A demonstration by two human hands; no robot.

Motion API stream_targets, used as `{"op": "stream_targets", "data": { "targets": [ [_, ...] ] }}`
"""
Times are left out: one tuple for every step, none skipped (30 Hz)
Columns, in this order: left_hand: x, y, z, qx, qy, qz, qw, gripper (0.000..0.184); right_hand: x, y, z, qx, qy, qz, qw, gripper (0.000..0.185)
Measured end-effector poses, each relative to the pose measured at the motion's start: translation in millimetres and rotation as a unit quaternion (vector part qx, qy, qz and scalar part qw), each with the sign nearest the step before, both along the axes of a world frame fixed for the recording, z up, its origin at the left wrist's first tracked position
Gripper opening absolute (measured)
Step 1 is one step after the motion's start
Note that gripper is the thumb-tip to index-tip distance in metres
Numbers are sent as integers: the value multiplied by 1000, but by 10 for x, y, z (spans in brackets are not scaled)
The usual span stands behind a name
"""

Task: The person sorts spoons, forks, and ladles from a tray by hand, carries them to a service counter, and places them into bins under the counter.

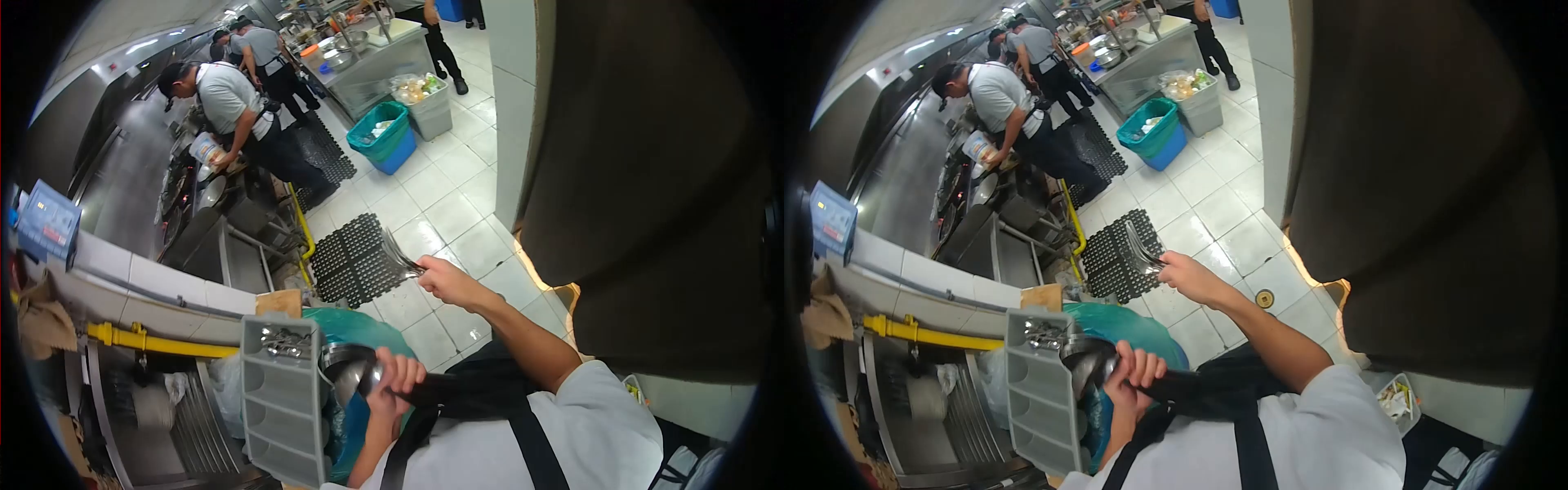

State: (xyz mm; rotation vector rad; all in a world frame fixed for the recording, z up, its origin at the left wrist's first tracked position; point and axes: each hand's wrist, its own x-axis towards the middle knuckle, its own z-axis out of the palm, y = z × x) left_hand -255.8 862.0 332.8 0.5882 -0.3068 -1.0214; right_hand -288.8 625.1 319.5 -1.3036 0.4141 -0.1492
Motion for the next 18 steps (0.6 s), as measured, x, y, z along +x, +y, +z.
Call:
{"op": "stream_targets", "data": {
  "targets": [
    [59, -224, -33, 8, 16, -4, 1000, 18, -111, -153, 4, 91, 23, 6, 996, 16],
    [92, -453, -70, 31, 33, 5, 999, 12, -189, -276, -28, 73, 16, -12, 997, 17],
    [122, -687, -112, 54, 51, 12, 997, 11, -269, -375, -68, 53, 9, -31, 998, 19],
    [148, -922, -176, 70, 57, 12, 996, 16, -350, -463, -102, 34, 3, -52, 998, 21],
    [165, -1150, -249, 85, 63, 9, 994, 23, -417, -535, -126, 8, -25, -84, 996, 19],
    [153, -1384, -311, 92, 81, 17, 992, 28, -467, -596, -143, -19, -52, -117, 992, 16],
    [122, -1606, -347, 84, 92, 19, 992, 34, -513, -656, -153, -47, -80, -149, 984, 15],
    [86, -1811, -396, 90, 105, 23, 990, 36, -577, -724, -132, -83, -85, -176, 977, 16],
    [35, -1991, -429, 96, 119, 28, 988, 38, -628, -811, -120, -117, -62, -191, 973, 17],
    [-29, -2159, -410, 92, 118, 23, 988, 39, -680, -885, -112, -149, -39, -204, 967, 17],
    [-94, -2296, -393, 87, 116, 19, 989, 41, -732, -957, -105, -181, -15, -216, 959, 18],
    [-139, -2396, -425, 85, 125, 19, 988, 41, -776, -1035, -94, -198, -1, -221, 955, 19],
    [-166, -2477, -443, 84, 125, 17, 988, 38, -800, -1111, -120, -213, 1, -237, 948, 18],
    [-190, -2530, -459, 84, 126, 19, 988, 36, -814, -1166, -174, -226, 3, -251, 941, 18],
    [-208, -2576, -471, 84, 125, 21, 988, 34, -826, -1210, -211, -238, 3, -264, 935, 17],
    [-223, -2620, -428, 95, 119, 28, 988, 25, -835, -1241, -218, -207, 2, -262, 942, 17],
    [-219, -2662, -438, 105, 127, 36, 986, 22, -837, -1268, -222, -176, -1, -260, 949, 16],
    [-205, -2693, -457, 113, 133, 44, 984, 19, -833, -1285, -230, -146, -4, -257, 955, 16]
  ]
}}
